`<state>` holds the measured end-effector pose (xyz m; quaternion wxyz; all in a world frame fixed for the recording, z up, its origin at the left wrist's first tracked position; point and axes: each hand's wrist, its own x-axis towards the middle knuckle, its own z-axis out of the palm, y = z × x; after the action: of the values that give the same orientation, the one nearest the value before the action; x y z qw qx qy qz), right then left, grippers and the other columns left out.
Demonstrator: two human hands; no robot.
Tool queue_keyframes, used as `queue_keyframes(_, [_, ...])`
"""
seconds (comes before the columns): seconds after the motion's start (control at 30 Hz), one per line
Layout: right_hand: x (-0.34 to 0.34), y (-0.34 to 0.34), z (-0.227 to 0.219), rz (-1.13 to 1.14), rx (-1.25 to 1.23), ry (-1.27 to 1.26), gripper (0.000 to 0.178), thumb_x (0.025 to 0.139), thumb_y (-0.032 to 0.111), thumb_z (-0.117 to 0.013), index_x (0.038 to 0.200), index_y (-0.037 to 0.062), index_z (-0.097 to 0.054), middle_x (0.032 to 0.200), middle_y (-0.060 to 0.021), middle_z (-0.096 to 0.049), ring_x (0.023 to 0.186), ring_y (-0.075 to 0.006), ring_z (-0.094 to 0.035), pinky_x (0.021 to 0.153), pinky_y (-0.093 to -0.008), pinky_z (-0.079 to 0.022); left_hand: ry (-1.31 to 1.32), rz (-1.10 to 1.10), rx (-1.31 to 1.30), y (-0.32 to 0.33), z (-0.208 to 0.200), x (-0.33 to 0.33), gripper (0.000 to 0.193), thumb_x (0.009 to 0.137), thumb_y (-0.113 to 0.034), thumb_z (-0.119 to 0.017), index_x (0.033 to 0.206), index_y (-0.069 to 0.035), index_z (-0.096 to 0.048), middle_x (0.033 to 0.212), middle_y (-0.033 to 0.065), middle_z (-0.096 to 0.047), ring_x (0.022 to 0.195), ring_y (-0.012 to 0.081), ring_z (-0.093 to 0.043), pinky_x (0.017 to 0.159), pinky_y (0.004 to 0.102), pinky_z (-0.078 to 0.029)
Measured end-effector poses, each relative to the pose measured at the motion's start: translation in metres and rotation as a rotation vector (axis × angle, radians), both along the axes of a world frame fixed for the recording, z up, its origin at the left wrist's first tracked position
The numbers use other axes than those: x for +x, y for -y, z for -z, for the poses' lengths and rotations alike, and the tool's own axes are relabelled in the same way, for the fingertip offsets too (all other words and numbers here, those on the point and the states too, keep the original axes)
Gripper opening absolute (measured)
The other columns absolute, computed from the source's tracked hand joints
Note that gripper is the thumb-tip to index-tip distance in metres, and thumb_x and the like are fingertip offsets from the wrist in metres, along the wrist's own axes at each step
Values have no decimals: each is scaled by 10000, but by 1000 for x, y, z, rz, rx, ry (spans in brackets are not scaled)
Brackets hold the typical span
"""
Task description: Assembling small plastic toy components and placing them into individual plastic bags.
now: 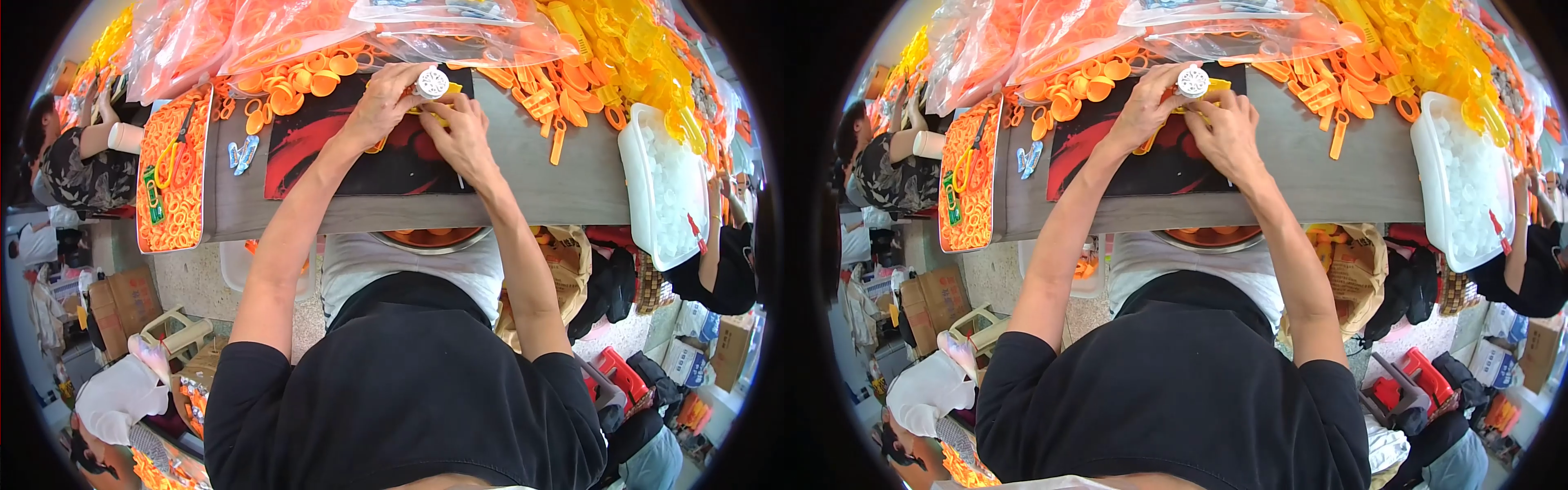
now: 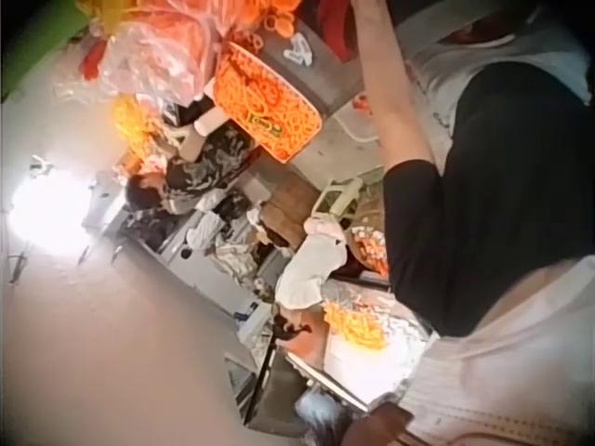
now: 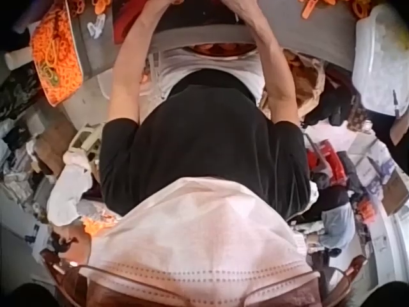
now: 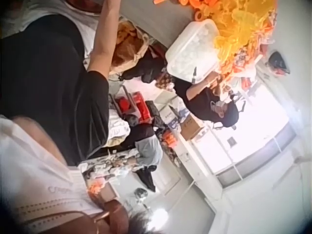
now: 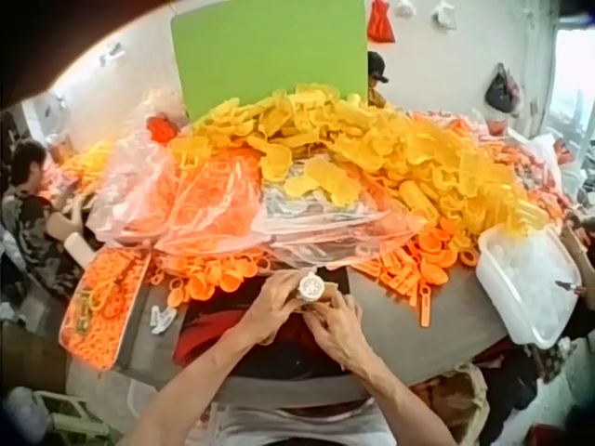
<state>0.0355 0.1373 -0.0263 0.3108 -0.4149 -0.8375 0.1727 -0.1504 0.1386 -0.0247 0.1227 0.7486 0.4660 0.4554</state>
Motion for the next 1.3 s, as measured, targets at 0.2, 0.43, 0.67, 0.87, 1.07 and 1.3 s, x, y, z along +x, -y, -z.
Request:
queue_keyframes(0.2, [30,-18,8,-36,-115,-339,488,814,36,-608,1302,51,-606,1269,-169,-566,1240,-321,-491,1135,-432,-353,-42,-3,30,0,2,2,483,883,-120,-688,1350,-52,-586,1221,143,-656,1132,331,-603,989,429,-463])
queue_keyframes(0.43, [26,-17,-1,-87,-67,-86,846,774,127,-799,1509,43,-388,1378,-189,-532,1294,-354,-483,1106,-432,-400,-54,13,-26,4,-1,-2,470,930,-114,-665,1384,-46,-562,1306,156,-604,1243,305,-563,1068,395,-433])
queue_keyframes(0.67, [25,-7,-22,-126,-120,-347,912,751,96,-836,1529,35,-362,1413,-175,-518,1168,-274,-595,1047,-384,-469,-109,176,-186,5,-52,-16,409,959,-110,-640,1343,-1,-554,1305,116,-553,1233,275,-557,1068,374,-444])
queue_keyframes(0.87, [28,-7,-24,-122,-101,-353,909,740,65,-819,1531,43,-371,1379,-163,-549,1158,-273,-601,1053,-383,-465,-232,291,-278,0,-71,-14,434,950,-132,-646,1352,-6,-543,1271,116,-554,1234,274,-534,1066,375,-440])
queue_keyframes(1.07, [29,-7,-27,-119,-164,-410,899,734,55,-815,1526,61,-391,1346,-154,-574,1148,-262,-606,1051,-387,-466,-349,354,-246,-12,-82,-15,429,927,-103,-648,1333,-2,-556,1208,133,-619,1186,306,-556,1019,401,-461])
queue_keyframes(1.3, [29,-6,-31,-130,-249,-461,897,721,33,-823,1516,69,-409,1322,-129,-599,1123,-244,-609,1047,-391,-460,-332,421,-209,-20,-79,-15,393,879,-18,-656,1267,13,-603,1162,140,-646,1085,332,-605,946,413,-499])
